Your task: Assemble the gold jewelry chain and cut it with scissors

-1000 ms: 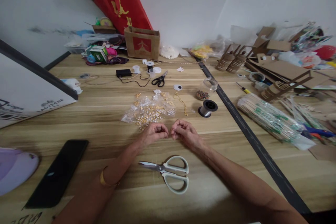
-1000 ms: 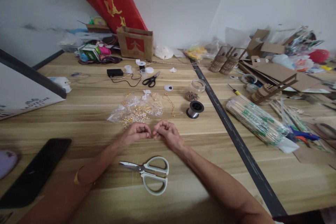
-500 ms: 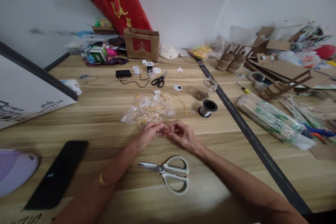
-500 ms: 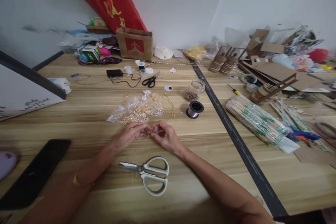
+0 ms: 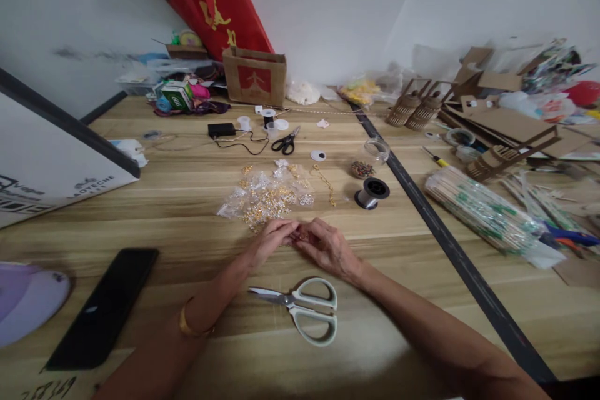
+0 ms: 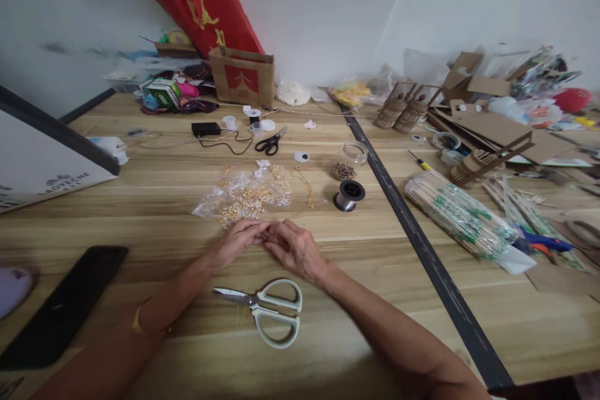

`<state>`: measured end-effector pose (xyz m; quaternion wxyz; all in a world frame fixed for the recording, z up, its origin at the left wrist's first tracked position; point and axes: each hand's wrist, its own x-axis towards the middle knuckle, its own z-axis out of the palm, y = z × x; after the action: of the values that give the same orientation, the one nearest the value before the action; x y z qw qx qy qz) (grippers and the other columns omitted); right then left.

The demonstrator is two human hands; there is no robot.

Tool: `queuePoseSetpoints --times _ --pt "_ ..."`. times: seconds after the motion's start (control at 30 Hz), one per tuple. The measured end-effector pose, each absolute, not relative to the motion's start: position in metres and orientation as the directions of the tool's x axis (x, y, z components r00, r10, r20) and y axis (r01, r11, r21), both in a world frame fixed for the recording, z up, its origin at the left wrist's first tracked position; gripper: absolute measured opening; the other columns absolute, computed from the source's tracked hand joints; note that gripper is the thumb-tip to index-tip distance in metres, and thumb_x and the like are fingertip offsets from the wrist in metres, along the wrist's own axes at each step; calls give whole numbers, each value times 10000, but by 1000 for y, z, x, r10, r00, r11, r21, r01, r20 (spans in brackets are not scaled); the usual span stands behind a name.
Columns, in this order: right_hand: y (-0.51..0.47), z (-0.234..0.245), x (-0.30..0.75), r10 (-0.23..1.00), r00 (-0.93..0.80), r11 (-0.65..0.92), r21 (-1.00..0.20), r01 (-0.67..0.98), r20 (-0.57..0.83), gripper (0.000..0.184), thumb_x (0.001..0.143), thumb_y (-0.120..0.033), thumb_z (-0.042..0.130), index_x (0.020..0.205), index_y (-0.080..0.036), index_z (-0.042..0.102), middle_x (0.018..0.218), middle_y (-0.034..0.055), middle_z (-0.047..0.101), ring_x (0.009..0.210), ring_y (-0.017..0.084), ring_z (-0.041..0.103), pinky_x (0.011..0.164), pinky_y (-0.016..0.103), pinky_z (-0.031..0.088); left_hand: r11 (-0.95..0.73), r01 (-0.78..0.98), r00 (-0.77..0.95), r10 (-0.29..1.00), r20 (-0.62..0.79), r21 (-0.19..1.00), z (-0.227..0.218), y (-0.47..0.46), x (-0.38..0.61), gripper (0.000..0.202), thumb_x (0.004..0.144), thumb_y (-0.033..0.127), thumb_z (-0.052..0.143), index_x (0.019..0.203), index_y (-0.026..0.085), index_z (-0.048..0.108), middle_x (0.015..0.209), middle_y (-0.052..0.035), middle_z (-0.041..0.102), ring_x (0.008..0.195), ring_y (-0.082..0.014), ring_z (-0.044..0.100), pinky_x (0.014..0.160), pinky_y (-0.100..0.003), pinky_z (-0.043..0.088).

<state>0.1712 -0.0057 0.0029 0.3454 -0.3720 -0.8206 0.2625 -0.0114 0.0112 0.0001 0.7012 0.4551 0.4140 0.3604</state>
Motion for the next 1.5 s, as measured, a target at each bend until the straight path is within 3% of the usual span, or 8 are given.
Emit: queuePoseSetpoints --times 0.23,0.37,0.57,0.77,1.13,1.33,1.5 --pt "-7 7 170 795 -493 580 -683 445 354 120 910 -176 488 877 -180 603 799 41 552 689 142 534 646 249 429 316 -149 476 854 -212 937 -1 10 -10 383 755 490 660 885 134 716 881 -76 699 829 -185 627 774 -321 513" --pt "-7 8 169 822 -443 540 -737 406 358 126 911 -203 487 830 -181 580 790 41 565 688 141 528 658 259 428 305 -150 485 852 -198 941 -1 12 -10 397 764 482 647 933 128 709 909 -81 702 846 -188 631 770 -317 517" --pt "-4 6 169 930 -319 276 -917 288 180 172 876 -312 548 784 -167 559 658 -8 523 596 111 471 545 219 382 229 -15 476 858 -194 973 4 14 -11 330 763 387 661 946 113 691 822 -62 701 760 -157 629 738 -285 503" --pt "-2 5 169 951 -298 144 -974 173 87 239 846 -386 578 766 -161 561 631 -29 488 585 103 446 537 215 367 45 101 469 879 -88 994 3 14 -11 222 746 313 670 841 113 691 722 -30 673 668 -119 582 655 -229 460" --pt "-1 4 168 946 -319 112 -982 153 58 276 838 -422 585 762 -159 550 625 -36 455 573 96 407 541 219 342 -42 170 425 905 -35 985 8 12 -9 158 745 272 648 683 127 640 625 -4 631 613 -105 549 620 -215 442" --pt "2 1 170 937 -349 99 -979 180 30 246 819 -400 604 826 -156 566 601 -53 430 542 90 393 512 214 323 -16 124 382 924 -33 992 11 13 -11 193 762 315 640 728 124 636 652 -19 628 617 -115 564 607 -229 451" --pt "3 -3 171 936 -352 97 -968 233 9 229 818 -375 593 766 -153 571 584 -53 417 536 87 380 499 208 304 -61 143 380 925 3 988 10 12 -10 184 790 309 618 748 130 614 642 -22 640 619 -127 594 616 -239 471"
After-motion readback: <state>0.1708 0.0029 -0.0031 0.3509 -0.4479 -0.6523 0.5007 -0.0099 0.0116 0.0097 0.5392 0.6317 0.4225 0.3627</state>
